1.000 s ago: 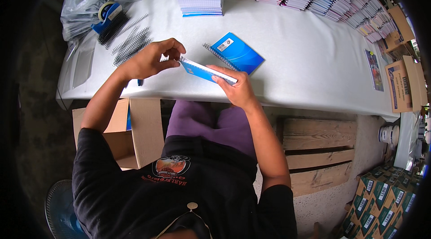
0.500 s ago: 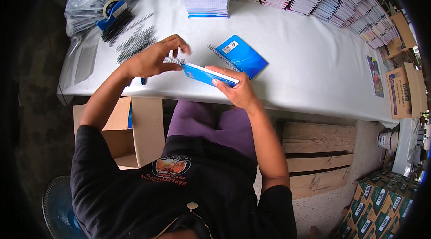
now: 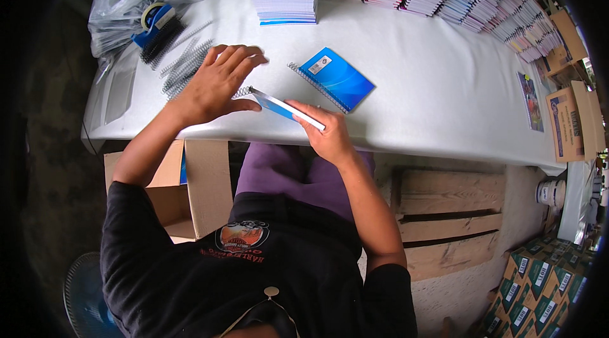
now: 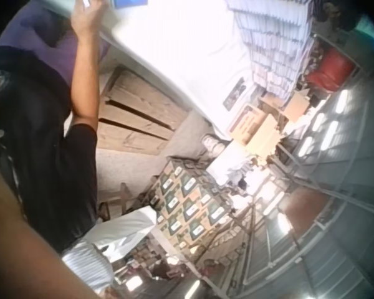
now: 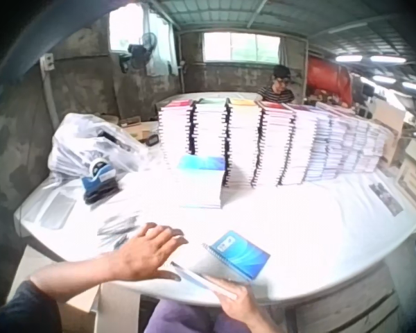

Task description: The person uses wire cutters to trim excess spiral binding from stacks of pink and blue notebooks, then organizes the finished notebooks into stacks and places them into a cardboard box.

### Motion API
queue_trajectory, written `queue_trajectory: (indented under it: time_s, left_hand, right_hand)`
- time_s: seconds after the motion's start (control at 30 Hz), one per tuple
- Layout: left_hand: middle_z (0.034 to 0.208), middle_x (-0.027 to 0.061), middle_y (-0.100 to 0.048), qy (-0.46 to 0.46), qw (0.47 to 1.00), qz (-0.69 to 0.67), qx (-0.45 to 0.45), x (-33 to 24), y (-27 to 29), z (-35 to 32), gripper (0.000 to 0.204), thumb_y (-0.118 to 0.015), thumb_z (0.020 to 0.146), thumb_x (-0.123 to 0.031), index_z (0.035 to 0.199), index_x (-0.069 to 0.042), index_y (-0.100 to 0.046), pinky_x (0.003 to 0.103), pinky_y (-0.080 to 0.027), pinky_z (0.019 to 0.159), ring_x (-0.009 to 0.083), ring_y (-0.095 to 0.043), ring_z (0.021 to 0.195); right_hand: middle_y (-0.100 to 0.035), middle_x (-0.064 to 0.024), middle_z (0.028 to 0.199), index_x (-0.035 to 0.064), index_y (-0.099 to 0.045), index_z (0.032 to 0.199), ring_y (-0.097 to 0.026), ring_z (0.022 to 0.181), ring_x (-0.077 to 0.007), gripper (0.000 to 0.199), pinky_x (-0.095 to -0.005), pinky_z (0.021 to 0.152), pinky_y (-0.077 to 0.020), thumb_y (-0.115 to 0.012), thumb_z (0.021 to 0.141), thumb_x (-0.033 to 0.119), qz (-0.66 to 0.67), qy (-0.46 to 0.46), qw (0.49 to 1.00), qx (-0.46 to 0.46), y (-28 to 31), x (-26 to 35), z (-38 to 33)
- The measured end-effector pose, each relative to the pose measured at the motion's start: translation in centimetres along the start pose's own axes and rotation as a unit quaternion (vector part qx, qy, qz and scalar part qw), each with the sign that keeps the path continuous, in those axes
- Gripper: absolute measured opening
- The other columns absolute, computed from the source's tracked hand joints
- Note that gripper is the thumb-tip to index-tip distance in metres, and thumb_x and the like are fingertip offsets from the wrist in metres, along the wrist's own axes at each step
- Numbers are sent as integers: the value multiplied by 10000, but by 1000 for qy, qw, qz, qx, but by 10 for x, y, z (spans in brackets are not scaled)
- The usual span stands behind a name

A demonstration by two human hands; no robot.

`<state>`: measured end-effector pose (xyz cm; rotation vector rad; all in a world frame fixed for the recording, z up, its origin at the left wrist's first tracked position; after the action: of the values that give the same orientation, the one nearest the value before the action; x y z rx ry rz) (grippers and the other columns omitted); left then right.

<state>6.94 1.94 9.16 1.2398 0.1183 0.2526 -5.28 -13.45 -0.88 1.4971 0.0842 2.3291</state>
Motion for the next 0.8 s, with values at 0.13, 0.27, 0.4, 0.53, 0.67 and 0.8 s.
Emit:
queue_trajectory:
  time_s: [0.13, 0.27, 0.4, 0.53, 0.67, 0.8]
  left_hand:
    - [1098, 83, -591, 64, 955, -61, 282, 8, 8, 4, 423, -717, 741, -246, 1095, -60, -576, 387, -356, 959, 235, -534, 1085]
    - [937, 55, -622, 1, 996, -12, 87, 3, 5, 0, 302, -720, 740, -228, 972, -66, -615, 368, -365, 937, 216, -567, 991]
    - [1044, 79, -591, 68, 959, -26, 275, -3, 13, 13, 357, -730, 731, -245, 1004, -60, -591, 364, -343, 951, 234, -543, 1043]
    - [936, 43, -570, -54, 998, -19, 4, 0, 2, -6, 330, -756, 689, -224, 903, -92, -542, 369, -360, 890, 213, -547, 943]
    - [1099, 80, -521, -6, 988, 49, 146, -4, 0, 4, 517, -767, 652, -223, 1089, -92, -525, 404, -328, 961, 243, -513, 1067]
    - [1372, 225, -357, 26, 991, 98, -92, -17, -44, -33, 1000, -558, 634, -722, 1304, 1, -394, 609, -181, 1017, 434, -319, 1272]
  right_hand:
    - [-681, -130, 960, 25, -624, 1126, -660, 796, -178, 304, -265, 699, -505, -590, 831, -41, 10, -4, 1000, -4, 0, -4, 1]
    - [-682, -125, 959, 22, -623, 1124, -655, 791, -173, 299, -266, 699, -505, -591, 832, -38, 5, 15, 1000, -7, -2, 0, 2]
    - [-682, -125, 959, 23, -624, 1122, -650, 780, -166, 299, -267, 693, -505, -593, 831, -39, 2, -13, 1000, 7, -1, 3, -1]
    - [-680, -133, 956, 31, -628, 1121, -651, 766, -176, 311, -270, 682, -504, -590, 824, -52, 22, -7, 1000, -8, -3, -1, 0]
    - [-676, -146, 970, 28, -629, 1117, -666, 806, -217, 320, -282, 699, -514, -593, 811, -59, 2, 3, 1000, -3, -2, -1, -1]
    - [-670, -153, 991, 25, -626, 1114, -669, 873, -259, 329, -303, 728, -526, -595, 799, -65, -20, 55, 998, -32, -10, 0, -2]
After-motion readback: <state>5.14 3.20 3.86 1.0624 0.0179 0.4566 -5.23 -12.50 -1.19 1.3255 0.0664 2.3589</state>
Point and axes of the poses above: each hand's wrist, its own z-axis towards the middle knuckle, its own y-axis out of the back of the hand, x = y × z, the point moved 3 cm from there along z, towards the middle knuckle
